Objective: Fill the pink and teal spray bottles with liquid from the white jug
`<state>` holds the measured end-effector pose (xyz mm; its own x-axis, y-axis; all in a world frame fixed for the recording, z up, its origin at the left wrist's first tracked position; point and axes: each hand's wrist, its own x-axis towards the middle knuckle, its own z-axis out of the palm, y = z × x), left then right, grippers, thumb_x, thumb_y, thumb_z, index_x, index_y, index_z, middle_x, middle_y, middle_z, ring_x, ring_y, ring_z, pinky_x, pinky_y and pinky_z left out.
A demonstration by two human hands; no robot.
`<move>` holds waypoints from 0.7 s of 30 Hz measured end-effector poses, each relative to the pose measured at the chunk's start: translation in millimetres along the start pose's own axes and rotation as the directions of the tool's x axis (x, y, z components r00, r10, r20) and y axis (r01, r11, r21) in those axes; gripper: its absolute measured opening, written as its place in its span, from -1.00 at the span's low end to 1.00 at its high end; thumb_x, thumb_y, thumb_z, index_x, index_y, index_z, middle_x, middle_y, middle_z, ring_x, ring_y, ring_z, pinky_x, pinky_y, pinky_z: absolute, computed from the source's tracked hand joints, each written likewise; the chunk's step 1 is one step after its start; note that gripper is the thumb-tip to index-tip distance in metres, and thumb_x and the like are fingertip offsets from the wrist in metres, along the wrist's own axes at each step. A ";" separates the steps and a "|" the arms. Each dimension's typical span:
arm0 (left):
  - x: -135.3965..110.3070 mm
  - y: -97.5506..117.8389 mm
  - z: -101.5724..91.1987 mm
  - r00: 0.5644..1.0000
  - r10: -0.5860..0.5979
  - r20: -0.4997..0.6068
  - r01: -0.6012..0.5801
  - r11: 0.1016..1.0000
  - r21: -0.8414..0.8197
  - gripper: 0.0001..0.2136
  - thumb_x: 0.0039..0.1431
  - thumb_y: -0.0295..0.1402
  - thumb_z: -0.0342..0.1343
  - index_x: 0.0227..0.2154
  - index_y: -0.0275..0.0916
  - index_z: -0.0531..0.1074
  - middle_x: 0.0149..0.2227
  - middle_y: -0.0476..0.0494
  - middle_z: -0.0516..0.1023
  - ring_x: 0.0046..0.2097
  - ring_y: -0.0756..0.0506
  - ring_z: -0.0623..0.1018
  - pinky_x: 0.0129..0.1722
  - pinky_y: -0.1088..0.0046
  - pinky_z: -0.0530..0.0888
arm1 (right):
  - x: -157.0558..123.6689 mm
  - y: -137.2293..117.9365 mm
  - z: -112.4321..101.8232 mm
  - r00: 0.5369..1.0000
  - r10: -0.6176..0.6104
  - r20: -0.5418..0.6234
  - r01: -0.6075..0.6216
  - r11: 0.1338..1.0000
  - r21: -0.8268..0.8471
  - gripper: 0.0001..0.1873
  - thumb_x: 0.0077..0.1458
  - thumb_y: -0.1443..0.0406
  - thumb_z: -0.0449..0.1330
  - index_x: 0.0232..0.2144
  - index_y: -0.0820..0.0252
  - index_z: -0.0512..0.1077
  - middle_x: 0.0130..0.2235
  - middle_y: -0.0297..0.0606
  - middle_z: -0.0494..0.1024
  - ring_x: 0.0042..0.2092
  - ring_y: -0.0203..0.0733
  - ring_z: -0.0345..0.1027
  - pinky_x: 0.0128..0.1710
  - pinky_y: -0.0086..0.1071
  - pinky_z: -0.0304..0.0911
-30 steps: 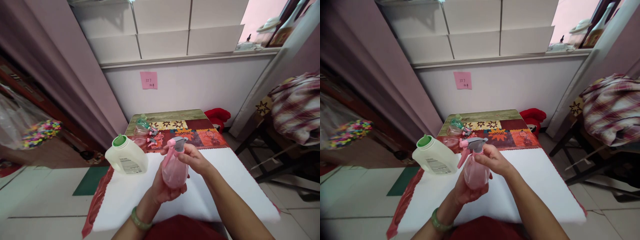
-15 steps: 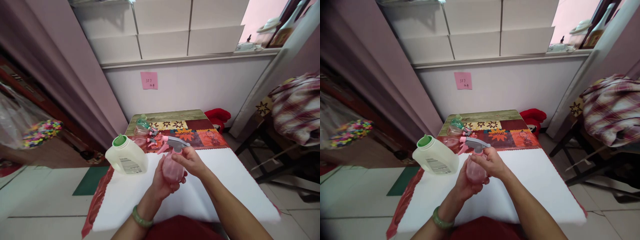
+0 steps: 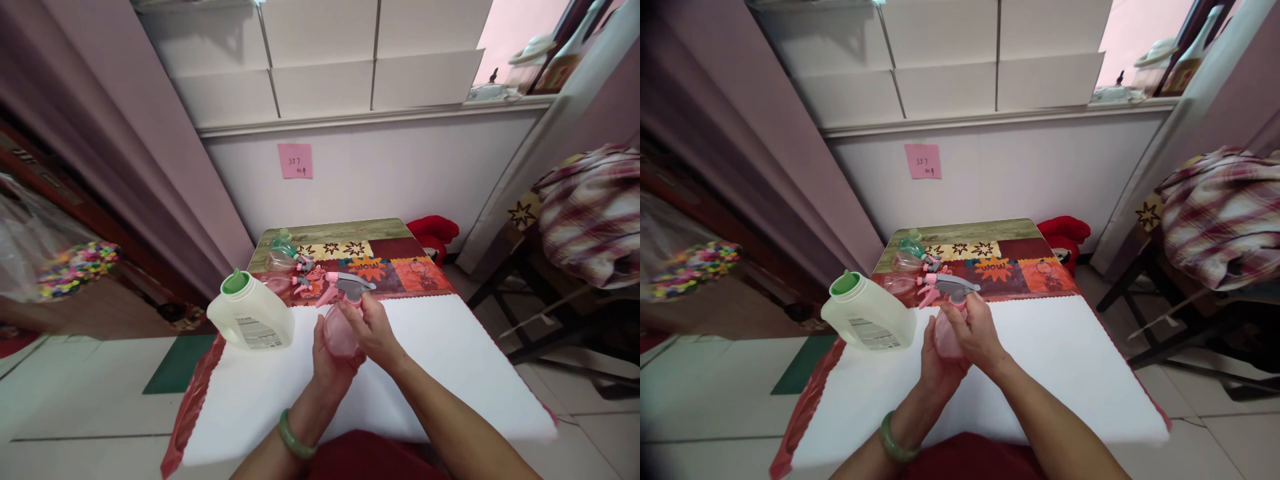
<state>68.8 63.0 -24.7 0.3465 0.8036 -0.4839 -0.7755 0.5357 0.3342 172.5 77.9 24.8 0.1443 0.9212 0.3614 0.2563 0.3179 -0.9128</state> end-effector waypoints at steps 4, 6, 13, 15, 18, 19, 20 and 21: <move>6.2 -2.6 -9.1 0.999 -0.034 0.034 0.033 0.999 0.016 -0.47 0.24 0.06 0.12 0.06 -0.25 0.48 -0.16 -0.19 0.66 -0.22 -0.16 0.65 -0.33 0.37 0.54 | -7.7 7.1 -2.4 0.988 0.143 0.056 -0.143 0.990 -0.010 -0.65 0.01 0.06 0.35 -0.34 0.10 0.32 -0.36 -0.32 0.52 -0.30 -0.12 0.40 -0.32 -0.29 0.29; 10.0 -3.0 -13.5 0.998 -0.003 0.068 0.000 0.999 0.037 -0.46 0.25 0.06 0.09 0.07 -0.27 0.48 -0.11 -0.22 0.66 -0.14 -0.19 0.65 -0.24 0.32 0.56 | -13.6 12.2 -5.9 0.980 0.171 0.102 -0.169 0.985 -0.032 -0.50 -0.14 0.11 0.45 -0.21 0.09 0.32 -0.24 -0.30 0.55 -0.21 -0.08 0.44 -0.26 -0.28 0.33; 27.1 -16.4 -26.4 0.986 0.067 0.149 -0.113 0.940 0.323 -0.36 0.26 0.18 -0.05 0.08 -0.29 0.50 -0.08 -0.32 0.65 -0.07 -0.27 0.64 -0.11 0.20 0.55 | -32.9 40.2 -17.2 0.916 0.390 0.097 -0.352 0.894 -0.276 -0.30 -0.27 0.15 0.50 -0.07 0.07 0.31 -0.16 -0.25 0.60 -0.16 0.03 0.52 -0.24 -0.23 0.33; 36.5 -17.7 -37.0 0.990 0.065 0.128 -0.133 0.748 0.650 -0.23 0.24 0.28 -0.19 0.02 -0.35 0.51 -0.25 -0.38 0.64 -0.25 -0.31 0.65 -0.27 0.12 0.56 | -33.7 53.7 -22.7 0.911 0.410 0.043 -0.380 0.877 -0.295 -0.25 -0.29 0.10 0.50 -0.04 0.07 0.32 -0.14 -0.21 0.61 -0.13 0.07 0.53 -0.22 -0.20 0.34; 53.1 -10.1 -53.6 0.965 0.224 0.134 -0.214 0.384 0.898 -0.23 0.18 0.31 -0.13 -0.01 -0.36 0.48 -0.30 -0.39 0.60 -0.25 -0.37 0.64 -0.25 -0.01 0.55 | -26.3 82.8 -39.1 0.915 0.403 -0.031 -0.395 0.875 -0.280 -0.26 -0.28 0.05 0.48 -0.04 0.09 0.34 -0.13 -0.18 0.61 -0.10 0.11 0.53 -0.16 -0.12 0.36; 58.8 -5.5 -57.8 0.941 0.293 0.169 -0.262 0.315 0.912 -0.27 0.16 0.27 -0.01 0.05 -0.33 0.45 -0.17 -0.44 0.60 -0.09 -0.41 0.63 -0.10 -0.07 0.52 | -20.5 94.3 -47.4 0.914 0.402 -0.057 -0.402 0.876 -0.268 -0.27 -0.28 0.03 0.48 -0.06 0.10 0.34 -0.13 -0.17 0.61 -0.10 0.11 0.53 -0.14 -0.11 0.36; 64.2 -0.9 -61.2 0.913 0.348 0.215 -0.314 0.258 0.914 -0.29 0.11 0.22 0.11 0.11 -0.30 0.41 0.01 -0.48 0.56 0.11 -0.43 0.54 0.08 -0.11 0.43 | -12.6 106.2 -57.1 0.911 0.403 -0.092 -0.413 0.875 -0.253 -0.26 -0.28 0.02 0.48 -0.06 0.11 0.34 -0.13 -0.17 0.61 -0.09 0.10 0.53 -0.13 -0.11 0.36; 69.5 3.3 -63.9 0.884 0.383 0.269 -0.362 0.195 0.912 -0.28 0.06 0.15 0.22 0.16 -0.25 0.38 0.19 -0.47 0.45 0.29 -0.43 0.38 0.23 -0.12 0.29 | -2.7 117.8 -68.1 0.905 0.406 -0.125 -0.425 0.872 -0.244 -0.25 -0.27 0.00 0.47 -0.06 0.12 0.33 -0.13 -0.17 0.60 -0.09 0.08 0.52 -0.12 -0.13 0.37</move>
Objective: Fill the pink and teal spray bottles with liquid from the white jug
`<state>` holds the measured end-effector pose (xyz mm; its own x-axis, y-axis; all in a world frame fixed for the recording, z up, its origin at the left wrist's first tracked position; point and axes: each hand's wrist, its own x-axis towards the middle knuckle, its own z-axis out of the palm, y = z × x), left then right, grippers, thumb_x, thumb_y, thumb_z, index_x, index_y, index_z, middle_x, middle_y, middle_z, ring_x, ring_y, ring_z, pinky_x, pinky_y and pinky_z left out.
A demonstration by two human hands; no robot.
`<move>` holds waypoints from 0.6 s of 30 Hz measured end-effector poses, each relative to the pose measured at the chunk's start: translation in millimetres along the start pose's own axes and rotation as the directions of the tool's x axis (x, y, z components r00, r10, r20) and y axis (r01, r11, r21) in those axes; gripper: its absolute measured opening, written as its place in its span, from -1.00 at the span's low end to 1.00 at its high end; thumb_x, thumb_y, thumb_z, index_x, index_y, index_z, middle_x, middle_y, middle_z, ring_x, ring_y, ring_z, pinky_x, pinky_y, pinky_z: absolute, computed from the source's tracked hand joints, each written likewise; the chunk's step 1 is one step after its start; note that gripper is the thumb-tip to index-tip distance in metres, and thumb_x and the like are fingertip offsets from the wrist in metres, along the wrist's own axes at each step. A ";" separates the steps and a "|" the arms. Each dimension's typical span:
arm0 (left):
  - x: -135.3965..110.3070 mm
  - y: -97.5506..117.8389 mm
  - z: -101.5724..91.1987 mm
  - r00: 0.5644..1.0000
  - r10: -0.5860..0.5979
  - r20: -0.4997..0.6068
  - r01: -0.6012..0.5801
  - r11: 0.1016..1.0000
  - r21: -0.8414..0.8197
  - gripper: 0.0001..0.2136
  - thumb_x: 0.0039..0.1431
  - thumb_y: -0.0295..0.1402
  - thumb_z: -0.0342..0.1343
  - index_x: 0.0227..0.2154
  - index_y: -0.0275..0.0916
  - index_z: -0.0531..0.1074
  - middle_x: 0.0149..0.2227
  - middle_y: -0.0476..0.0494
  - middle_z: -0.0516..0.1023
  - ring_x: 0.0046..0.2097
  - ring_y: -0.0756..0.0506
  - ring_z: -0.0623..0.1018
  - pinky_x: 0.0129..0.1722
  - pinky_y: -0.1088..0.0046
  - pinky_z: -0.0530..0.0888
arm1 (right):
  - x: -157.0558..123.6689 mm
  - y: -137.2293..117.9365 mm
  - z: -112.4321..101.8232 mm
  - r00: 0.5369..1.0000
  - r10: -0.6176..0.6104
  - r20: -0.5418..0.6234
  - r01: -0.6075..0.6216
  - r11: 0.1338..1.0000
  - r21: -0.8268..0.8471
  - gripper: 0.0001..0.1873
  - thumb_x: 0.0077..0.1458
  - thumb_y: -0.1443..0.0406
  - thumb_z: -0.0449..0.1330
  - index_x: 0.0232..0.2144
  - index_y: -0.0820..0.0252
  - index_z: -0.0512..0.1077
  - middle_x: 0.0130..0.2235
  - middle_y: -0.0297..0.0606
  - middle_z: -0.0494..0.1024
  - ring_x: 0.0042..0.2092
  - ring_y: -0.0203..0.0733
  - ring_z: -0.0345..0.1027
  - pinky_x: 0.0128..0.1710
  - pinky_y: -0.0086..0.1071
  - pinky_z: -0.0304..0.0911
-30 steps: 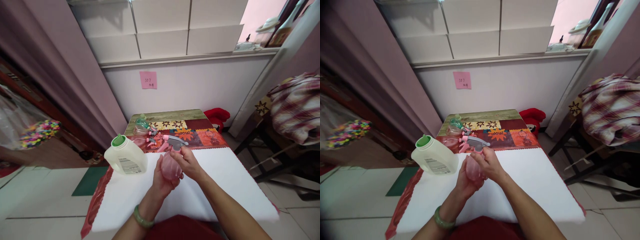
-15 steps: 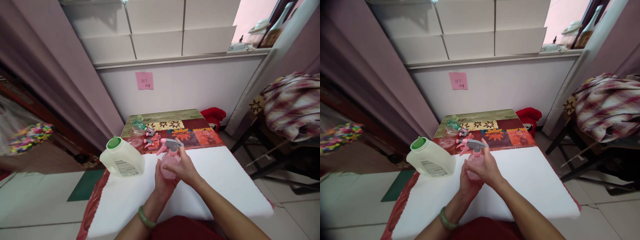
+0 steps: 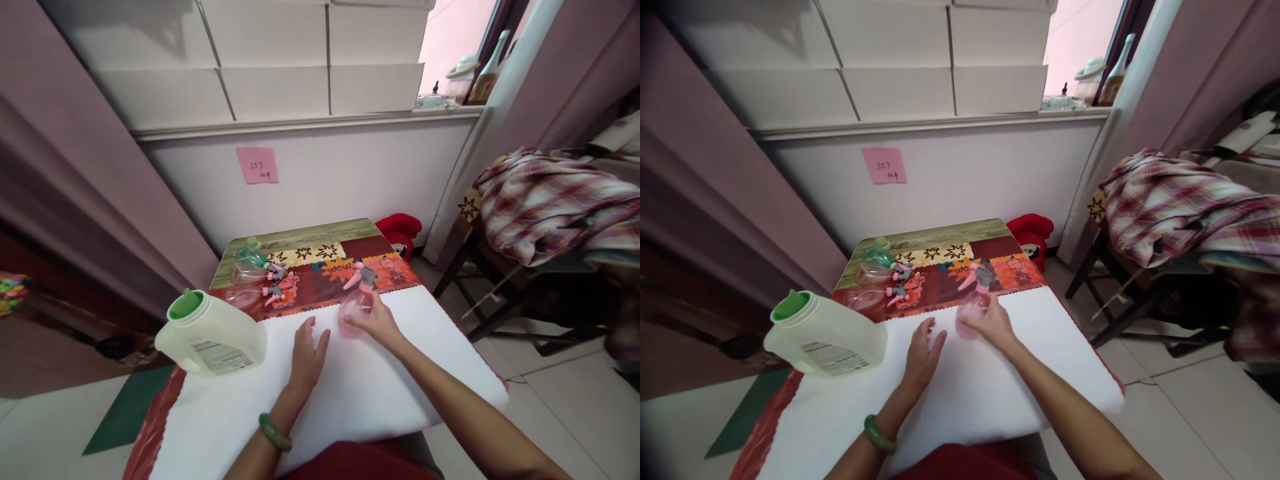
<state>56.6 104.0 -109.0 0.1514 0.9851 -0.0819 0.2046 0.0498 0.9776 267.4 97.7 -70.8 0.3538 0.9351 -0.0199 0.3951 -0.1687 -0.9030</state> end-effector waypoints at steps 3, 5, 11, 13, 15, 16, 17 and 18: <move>12.7 -11.6 -2.9 0.987 0.159 0.024 -0.161 0.975 0.156 -0.24 -0.03 -0.02 0.35 0.23 -0.21 0.36 0.45 -0.39 0.11 0.48 -0.38 -0.03 0.41 -0.08 -0.13 | 54.1 18.3 -27.7 0.983 0.016 -0.185 -0.037 0.993 -0.112 -0.19 -0.26 -0.02 0.47 -0.02 0.17 0.31 -0.08 -0.07 0.59 -0.09 0.08 0.52 -0.14 -0.17 0.37; 17.2 -22.4 0.3 0.971 0.222 0.092 -0.240 0.878 0.414 -0.26 0.07 -0.05 0.29 0.29 -0.22 0.32 0.48 -0.42 0.03 0.49 -0.40 -0.07 0.40 -0.12 -0.22 | 93.0 23.8 -48.0 0.967 -0.007 -0.256 -0.036 0.986 -0.165 -0.18 -0.23 0.03 0.47 0.04 0.18 0.29 -0.01 0.00 0.57 -0.03 0.11 0.50 -0.10 -0.18 0.33; 21.9 -49.0 8.7 0.939 0.254 0.233 -0.325 0.425 0.845 -0.29 0.29 0.05 0.02 0.41 -0.18 0.15 0.46 -0.51 0.01 0.47 -0.46 0.00 0.36 -0.23 -0.10 | 196.7 31.0 -88.8 0.928 -0.076 -0.365 -0.027 0.962 -0.270 -0.24 -0.14 0.06 0.43 0.05 0.22 0.31 0.04 0.04 0.54 0.03 0.04 0.44 -0.04 -0.26 0.25; 22.6 -50.6 8.3 0.935 0.263 0.236 -0.327 0.387 0.862 -0.29 0.30 0.07 0.00 0.41 -0.17 0.13 0.46 -0.52 0.03 0.47 -0.47 0.01 0.36 -0.24 -0.08 | 224.0 35.7 -89.8 0.927 -0.109 -0.360 -0.003 0.955 -0.298 -0.24 -0.16 0.07 0.44 0.05 0.23 0.32 0.06 0.03 0.53 0.05 0.02 0.42 -0.01 -0.26 0.25; 22.9 -51.3 7.7 0.932 0.274 0.238 -0.330 0.361 0.872 -0.29 0.30 0.07 0.00 0.41 -0.16 0.13 0.45 -0.52 0.03 0.46 -0.47 0.03 0.36 -0.24 -0.05 | 247.3 42.3 -85.1 0.927 -0.127 -0.352 0.010 0.949 -0.315 -0.26 -0.17 0.08 0.43 0.04 0.22 0.33 0.07 0.01 0.52 0.05 0.01 0.42 0.01 -0.25 0.26; 23.1 -52.1 7.4 0.929 0.285 0.237 -0.330 0.347 0.878 -0.29 0.31 0.07 0.00 0.42 -0.15 0.12 0.46 -0.51 0.03 0.46 -0.46 0.04 0.36 -0.24 -0.04 | 257.2 46.3 -81.3 0.927 -0.132 -0.351 0.014 0.947 -0.320 -0.26 -0.17 0.09 0.43 0.04 0.21 0.33 0.07 0.01 0.52 0.05 0.02 0.42 0.02 -0.25 0.26; 23.3 -53.3 7.1 0.926 0.297 0.234 -0.330 0.331 0.884 -0.30 0.31 0.06 0.00 0.42 -0.14 0.12 0.46 -0.49 0.03 0.46 -0.45 0.05 0.36 -0.23 -0.03 | 266.1 50.9 -77.2 0.927 -0.134 -0.351 0.015 0.947 -0.322 -0.26 -0.17 0.09 0.43 0.05 0.21 0.33 0.08 0.01 0.52 0.05 0.03 0.43 0.02 -0.23 0.27; 23.5 -55.0 6.9 0.922 0.311 0.232 -0.330 0.314 0.890 -0.30 0.31 0.06 0.00 0.42 -0.12 0.11 0.46 -0.47 0.03 0.46 -0.44 0.05 0.36 -0.22 -0.03 | 273.8 56.0 -72.9 0.927 -0.135 -0.351 0.016 0.946 -0.324 -0.25 -0.17 0.08 0.42 0.05 0.21 0.32 0.08 0.02 0.52 0.06 0.05 0.43 0.02 -0.22 0.28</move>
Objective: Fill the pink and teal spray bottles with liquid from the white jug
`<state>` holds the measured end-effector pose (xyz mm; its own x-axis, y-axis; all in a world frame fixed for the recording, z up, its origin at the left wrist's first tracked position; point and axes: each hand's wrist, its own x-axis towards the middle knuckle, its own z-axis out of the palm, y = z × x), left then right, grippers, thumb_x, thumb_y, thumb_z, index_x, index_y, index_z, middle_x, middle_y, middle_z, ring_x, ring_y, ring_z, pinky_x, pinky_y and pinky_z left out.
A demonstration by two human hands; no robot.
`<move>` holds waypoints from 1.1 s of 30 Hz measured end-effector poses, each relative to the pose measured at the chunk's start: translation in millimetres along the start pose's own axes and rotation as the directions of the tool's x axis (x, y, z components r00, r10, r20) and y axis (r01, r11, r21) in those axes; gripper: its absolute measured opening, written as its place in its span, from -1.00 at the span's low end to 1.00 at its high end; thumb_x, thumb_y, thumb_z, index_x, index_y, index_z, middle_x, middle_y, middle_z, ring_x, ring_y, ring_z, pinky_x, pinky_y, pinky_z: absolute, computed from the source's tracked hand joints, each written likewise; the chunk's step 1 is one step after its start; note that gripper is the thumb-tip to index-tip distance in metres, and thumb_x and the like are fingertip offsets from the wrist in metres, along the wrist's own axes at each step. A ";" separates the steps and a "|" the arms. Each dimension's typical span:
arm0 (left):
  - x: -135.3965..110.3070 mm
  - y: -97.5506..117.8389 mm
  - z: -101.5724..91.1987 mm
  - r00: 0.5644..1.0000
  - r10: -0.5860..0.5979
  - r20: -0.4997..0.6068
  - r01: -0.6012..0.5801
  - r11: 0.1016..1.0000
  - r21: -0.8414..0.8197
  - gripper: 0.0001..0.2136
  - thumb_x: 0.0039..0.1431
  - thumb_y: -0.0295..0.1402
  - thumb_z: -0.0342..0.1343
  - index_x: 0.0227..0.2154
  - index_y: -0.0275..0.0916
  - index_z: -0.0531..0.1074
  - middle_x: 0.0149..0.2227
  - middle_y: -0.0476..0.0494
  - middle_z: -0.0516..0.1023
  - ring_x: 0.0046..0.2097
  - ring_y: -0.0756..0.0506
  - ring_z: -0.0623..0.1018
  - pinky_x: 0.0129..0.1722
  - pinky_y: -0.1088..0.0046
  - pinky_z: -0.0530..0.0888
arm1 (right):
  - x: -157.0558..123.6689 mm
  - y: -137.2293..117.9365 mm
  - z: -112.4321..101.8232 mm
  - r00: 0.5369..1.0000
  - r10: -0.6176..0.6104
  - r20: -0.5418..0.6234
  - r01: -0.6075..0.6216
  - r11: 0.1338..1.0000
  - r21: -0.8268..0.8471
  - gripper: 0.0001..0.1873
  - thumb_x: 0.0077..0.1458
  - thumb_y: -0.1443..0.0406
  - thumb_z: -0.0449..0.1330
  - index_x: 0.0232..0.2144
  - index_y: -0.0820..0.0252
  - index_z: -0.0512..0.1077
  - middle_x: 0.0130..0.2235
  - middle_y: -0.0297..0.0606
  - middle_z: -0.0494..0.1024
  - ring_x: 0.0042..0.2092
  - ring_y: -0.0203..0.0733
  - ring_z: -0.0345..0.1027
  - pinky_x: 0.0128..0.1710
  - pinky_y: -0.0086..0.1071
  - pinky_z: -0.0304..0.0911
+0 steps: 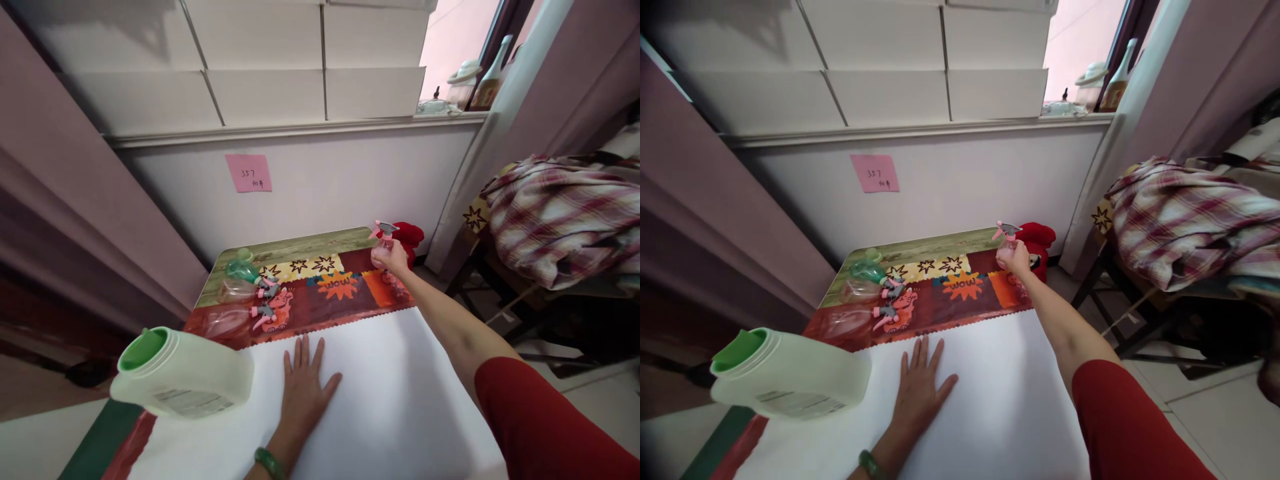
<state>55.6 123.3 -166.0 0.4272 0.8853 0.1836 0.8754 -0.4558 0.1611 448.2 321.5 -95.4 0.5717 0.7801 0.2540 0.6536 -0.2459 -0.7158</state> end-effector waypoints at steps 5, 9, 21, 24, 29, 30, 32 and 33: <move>-1.4 -4.2 7.8 0.998 0.024 -0.059 -0.021 0.999 0.050 -0.28 0.30 0.05 0.02 0.43 -0.07 0.05 0.47 -0.38 0.05 0.46 -0.40 0.09 0.37 -0.19 -0.02 | 11.4 23.6 30.8 0.997 -0.031 0.067 0.031 1.000 0.005 -0.19 -0.19 0.10 0.42 0.10 0.25 0.31 0.08 0.04 0.53 0.05 0.10 0.46 0.04 -0.17 0.32; -0.9 -3.6 6.6 0.998 0.024 -0.057 -0.022 0.999 0.045 -0.28 0.30 0.05 0.03 0.44 -0.06 0.04 0.48 -0.36 0.02 0.46 -0.41 0.09 0.37 -0.20 -0.02 | 9.3 37.7 34.5 0.993 -0.051 0.105 0.053 0.998 -0.021 0.06 -0.16 0.03 0.39 0.32 0.25 0.10 0.27 0.11 0.38 0.24 0.15 0.32 0.17 -0.11 0.26; 3.3 2.3 3.5 1.000 -0.001 -0.008 0.001 1.000 0.011 -0.30 0.30 0.05 0.02 0.42 -0.14 0.12 0.46 -0.48 0.02 0.46 -0.45 0.06 0.35 -0.24 0.00 | -167.8 103.2 -44.8 0.935 -0.100 0.340 0.264 0.837 -0.479 -0.19 0.32 -0.16 -0.19 0.45 0.06 -0.01 0.47 -0.08 0.07 0.49 0.16 -0.19 0.39 0.25 -0.25; 3.5 9.1 -0.7 0.999 -0.029 0.037 0.029 1.000 -0.002 -0.28 0.30 0.04 0.03 0.42 -0.16 0.11 0.47 -0.49 -0.01 0.47 -0.45 0.02 0.36 -0.24 -0.04 | -185.8 116.0 -52.4 0.913 -0.066 0.402 0.301 0.775 -0.556 -0.14 0.31 -0.19 -0.21 0.46 0.14 -0.04 0.47 -0.04 0.05 0.49 0.13 -0.20 0.40 0.24 -0.26; 3.1 21.3 -8.0 0.992 -0.066 0.107 0.074 0.995 -0.074 -0.24 0.26 0.04 0.08 0.42 -0.19 0.10 0.48 -0.50 -0.06 0.48 -0.47 -0.06 0.36 -0.29 -0.08 | -181.1 129.4 -49.8 0.915 -0.094 0.392 0.319 0.765 -0.560 -0.09 0.30 -0.21 -0.23 0.46 0.22 -0.04 0.47 0.02 0.04 0.48 0.19 -0.16 0.37 0.29 -0.18; 2.9 22.0 -8.4 0.991 -0.069 0.111 0.078 0.994 -0.080 -0.23 0.25 0.06 0.09 0.42 -0.19 0.10 0.48 -0.51 -0.06 0.48 -0.48 -0.06 0.36 -0.29 -0.08 | -181.0 132.1 -48.9 0.918 -0.115 0.379 0.325 0.766 -0.554 -0.08 0.30 -0.21 -0.22 0.46 0.23 -0.03 0.46 0.04 0.06 0.48 0.20 -0.15 0.36 0.29 -0.16; 1.3 21.1 -8.9 0.991 -0.075 0.108 0.085 0.992 -0.090 -0.19 0.23 0.11 0.08 0.43 -0.19 0.08 0.47 -0.52 -0.05 0.48 -0.46 -0.04 0.36 -0.28 -0.06 | -183.5 135.4 -49.2 0.934 -0.180 0.309 0.328 0.774 -0.541 -0.09 0.30 -0.20 -0.21 0.43 0.30 0.04 0.44 0.12 0.12 0.46 0.23 -0.11 0.36 0.27 -0.15; -0.5 19.7 -9.6 0.992 -0.075 0.103 0.085 0.992 -0.094 -0.17 0.23 0.14 0.07 0.43 -0.20 0.05 0.47 -0.52 -0.04 0.48 -0.44 -0.04 0.37 -0.26 -0.03 | -185.9 134.9 -50.5 0.940 -0.226 0.254 0.331 0.779 -0.533 -0.10 0.31 -0.18 -0.21 0.41 0.33 0.08 0.42 0.16 0.15 0.46 0.24 -0.09 0.37 0.26 -0.16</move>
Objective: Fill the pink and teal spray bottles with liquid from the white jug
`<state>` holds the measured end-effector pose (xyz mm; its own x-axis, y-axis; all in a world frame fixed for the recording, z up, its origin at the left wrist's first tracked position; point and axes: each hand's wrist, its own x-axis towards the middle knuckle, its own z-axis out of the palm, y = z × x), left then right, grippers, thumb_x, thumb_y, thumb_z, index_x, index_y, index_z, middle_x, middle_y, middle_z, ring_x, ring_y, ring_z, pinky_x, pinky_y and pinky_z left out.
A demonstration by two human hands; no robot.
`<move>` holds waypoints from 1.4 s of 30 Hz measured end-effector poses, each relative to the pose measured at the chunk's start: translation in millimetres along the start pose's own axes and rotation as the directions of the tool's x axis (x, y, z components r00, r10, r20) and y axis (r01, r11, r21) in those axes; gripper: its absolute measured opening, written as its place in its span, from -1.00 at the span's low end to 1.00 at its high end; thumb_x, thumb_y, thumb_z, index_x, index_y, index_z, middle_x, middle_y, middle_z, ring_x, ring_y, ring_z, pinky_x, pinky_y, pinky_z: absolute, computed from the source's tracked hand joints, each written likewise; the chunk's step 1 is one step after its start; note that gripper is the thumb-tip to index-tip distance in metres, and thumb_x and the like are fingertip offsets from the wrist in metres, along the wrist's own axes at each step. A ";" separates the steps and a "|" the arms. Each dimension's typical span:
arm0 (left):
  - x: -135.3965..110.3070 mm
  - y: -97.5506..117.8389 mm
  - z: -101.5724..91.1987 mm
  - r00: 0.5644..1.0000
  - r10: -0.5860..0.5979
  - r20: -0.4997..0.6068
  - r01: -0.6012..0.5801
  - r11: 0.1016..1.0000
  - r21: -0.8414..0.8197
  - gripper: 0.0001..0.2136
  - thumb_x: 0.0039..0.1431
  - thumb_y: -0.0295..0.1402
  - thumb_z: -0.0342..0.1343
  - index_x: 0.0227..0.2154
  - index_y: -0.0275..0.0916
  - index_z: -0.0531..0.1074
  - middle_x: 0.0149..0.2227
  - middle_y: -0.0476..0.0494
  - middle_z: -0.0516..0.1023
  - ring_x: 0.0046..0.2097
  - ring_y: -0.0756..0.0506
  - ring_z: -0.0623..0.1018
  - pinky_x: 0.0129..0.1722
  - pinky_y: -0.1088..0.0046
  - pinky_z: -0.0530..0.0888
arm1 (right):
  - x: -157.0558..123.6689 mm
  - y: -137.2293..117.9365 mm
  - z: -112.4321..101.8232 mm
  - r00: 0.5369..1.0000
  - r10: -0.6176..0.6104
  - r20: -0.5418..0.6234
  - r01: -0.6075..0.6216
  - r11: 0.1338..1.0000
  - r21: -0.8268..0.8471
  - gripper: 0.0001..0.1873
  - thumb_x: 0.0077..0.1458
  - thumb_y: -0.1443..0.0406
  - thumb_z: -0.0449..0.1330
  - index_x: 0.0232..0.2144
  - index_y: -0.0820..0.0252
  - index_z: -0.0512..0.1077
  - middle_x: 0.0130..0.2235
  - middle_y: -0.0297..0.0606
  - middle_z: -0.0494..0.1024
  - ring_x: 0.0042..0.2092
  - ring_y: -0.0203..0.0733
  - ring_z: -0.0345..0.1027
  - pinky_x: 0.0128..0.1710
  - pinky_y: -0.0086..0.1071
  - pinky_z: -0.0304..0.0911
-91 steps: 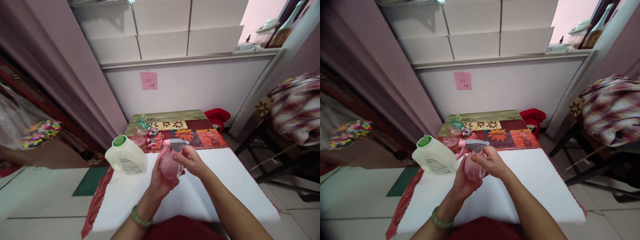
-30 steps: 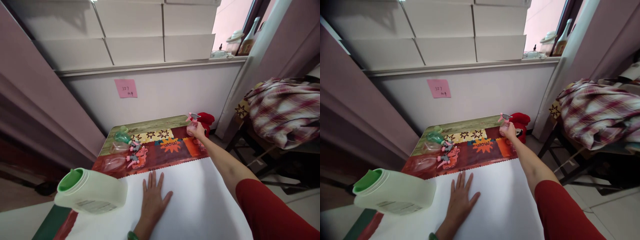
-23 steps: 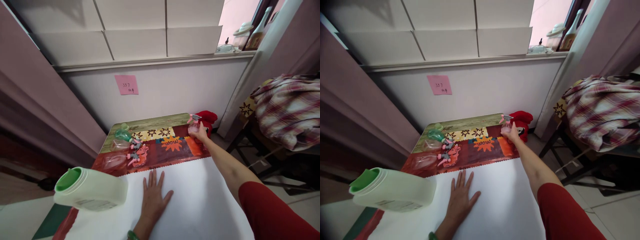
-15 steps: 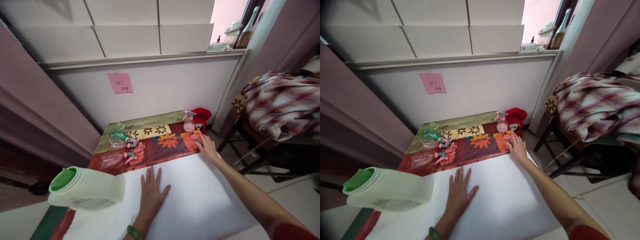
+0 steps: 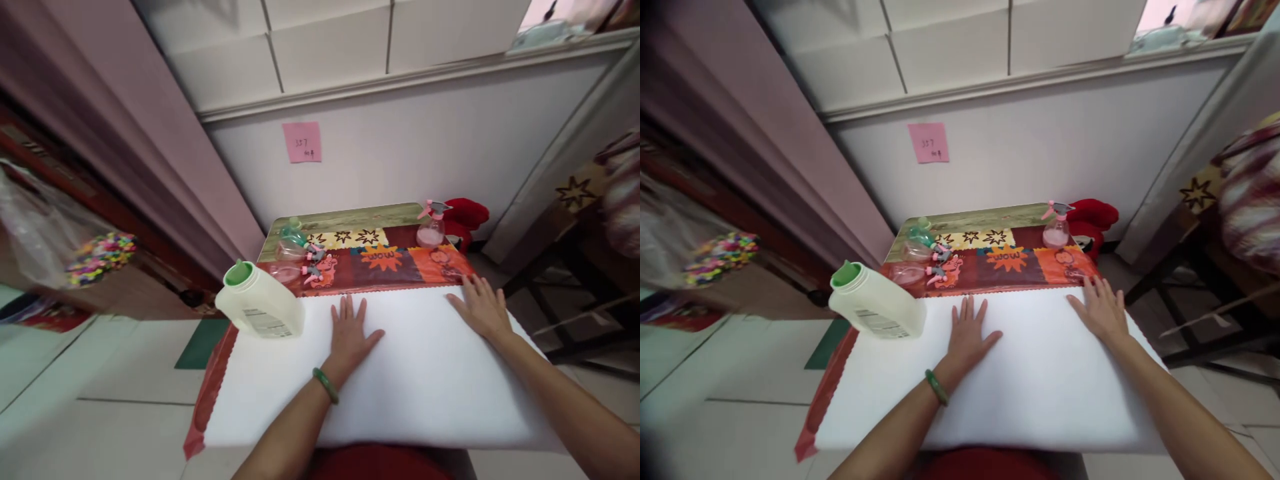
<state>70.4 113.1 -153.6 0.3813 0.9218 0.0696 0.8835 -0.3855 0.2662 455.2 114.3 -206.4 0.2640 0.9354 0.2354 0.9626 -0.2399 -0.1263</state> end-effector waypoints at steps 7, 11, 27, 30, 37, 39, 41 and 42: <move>-31.0 -16.1 -10.1 0.996 0.078 -0.041 -0.079 0.996 -0.031 -0.25 0.27 -0.05 0.12 0.41 -0.30 0.08 0.49 -0.44 -0.06 0.50 -0.32 -0.11 0.42 -0.11 -0.04 | -3.3 -82.9 -43.1 0.946 -0.171 -0.277 0.239 0.942 0.237 -0.32 0.33 -0.08 -0.03 0.22 0.30 0.34 0.16 0.15 0.51 0.21 0.22 0.35 0.22 0.08 0.20; -44.8 -18.7 -7.3 0.994 0.095 -0.046 -0.097 0.994 -0.045 -0.28 0.29 -0.09 0.10 0.39 -0.38 0.11 0.46 -0.52 0.01 0.49 -0.39 -0.02 0.40 -0.17 0.03 | 13.1 -201.2 -67.1 0.945 -0.318 -0.074 0.307 0.789 0.532 -0.59 0.36 0.01 0.00 -0.08 0.09 0.52 -0.07 -0.11 0.65 -0.08 -0.03 0.53 -0.11 -0.25 0.40; -52.2 -21.8 6.6 0.988 0.142 -0.065 -0.153 0.966 -0.210 -0.25 0.22 -0.12 0.11 0.43 -0.21 0.08 0.43 -0.36 0.17 0.46 -0.46 0.03 0.41 -0.28 -0.06 | 92.9 -461.5 -36.6 0.735 -0.606 0.305 0.555 0.796 0.243 -0.60 0.31 0.16 0.22 0.12 0.18 0.40 0.13 -0.12 0.47 0.03 -0.05 0.46 0.00 -0.05 0.46; -52.9 -23.5 5.6 0.989 0.132 -0.066 -0.144 0.963 -0.230 -0.27 0.25 -0.09 0.08 0.42 -0.21 0.08 0.44 -0.36 0.15 0.46 -0.44 0.06 0.41 -0.25 -0.05 | 87.3 -462.9 -41.3 0.743 -0.601 0.293 0.563 0.799 0.211 -0.60 0.30 0.16 0.23 0.11 0.20 0.41 0.12 -0.11 0.48 0.04 -0.04 0.46 0.01 -0.05 0.45; -53.4 -19.9 -3.1 0.992 0.004 -0.126 -0.072 0.841 -0.537 -0.32 0.19 -0.11 0.17 0.28 -0.44 0.27 0.39 -0.60 0.19 0.45 -0.44 0.10 0.42 -0.22 -0.09 | 78.0 -397.8 -98.1 0.850 -0.504 0.152 0.482 0.861 0.161 -0.70 0.19 0.17 0.23 -0.12 0.23 0.56 -0.04 0.05 0.64 0.11 0.15 0.40 0.22 -0.01 0.05; -51.9 -20.8 -5.5 0.983 -0.090 -0.162 -0.058 0.679 -0.732 -0.32 0.08 -0.15 0.27 0.24 -0.38 0.33 0.36 -0.57 0.26 0.44 -0.42 0.15 0.43 -0.18 -0.13 | 76.6 -362.8 -122.6 0.877 -0.457 0.151 0.439 0.888 0.138 -0.73 0.18 0.16 0.21 -0.19 0.19 0.57 -0.18 -0.01 0.68 -0.04 0.10 0.49 0.11 -0.07 0.14; -48.6 -23.9 -8.2 0.968 -0.180 -0.174 -0.048 0.546 -0.836 -0.30 0.03 -0.13 0.31 0.22 -0.31 0.32 0.35 -0.52 0.27 0.43 -0.40 0.16 0.43 -0.15 -0.10 | 71.9 -327.3 -147.8 0.883 -0.441 0.161 0.425 0.896 0.124 -0.76 0.12 0.12 0.25 -0.28 0.14 0.58 -0.29 -0.10 0.68 -0.17 0.05 0.52 -0.07 -0.19 0.21; -46.4 -25.8 -10.3 0.960 -0.223 -0.171 -0.040 0.495 -0.868 -0.28 0.05 -0.09 0.29 0.24 -0.29 0.29 0.36 -0.50 0.25 0.42 -0.39 0.17 0.42 -0.15 -0.05 | 67.7 -311.0 -159.9 0.876 -0.454 0.165 0.439 0.890 0.122 -0.79 0.08 0.12 0.28 -0.32 0.11 0.57 -0.32 -0.14 0.67 -0.21 0.03 0.52 -0.14 -0.24 0.22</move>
<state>27.1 80.6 -153.8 0.1227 0.9774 0.1719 0.1858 -0.1927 0.9635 183.6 210.6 2.9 -0.2161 0.9708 0.1041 0.9653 0.2284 -0.1267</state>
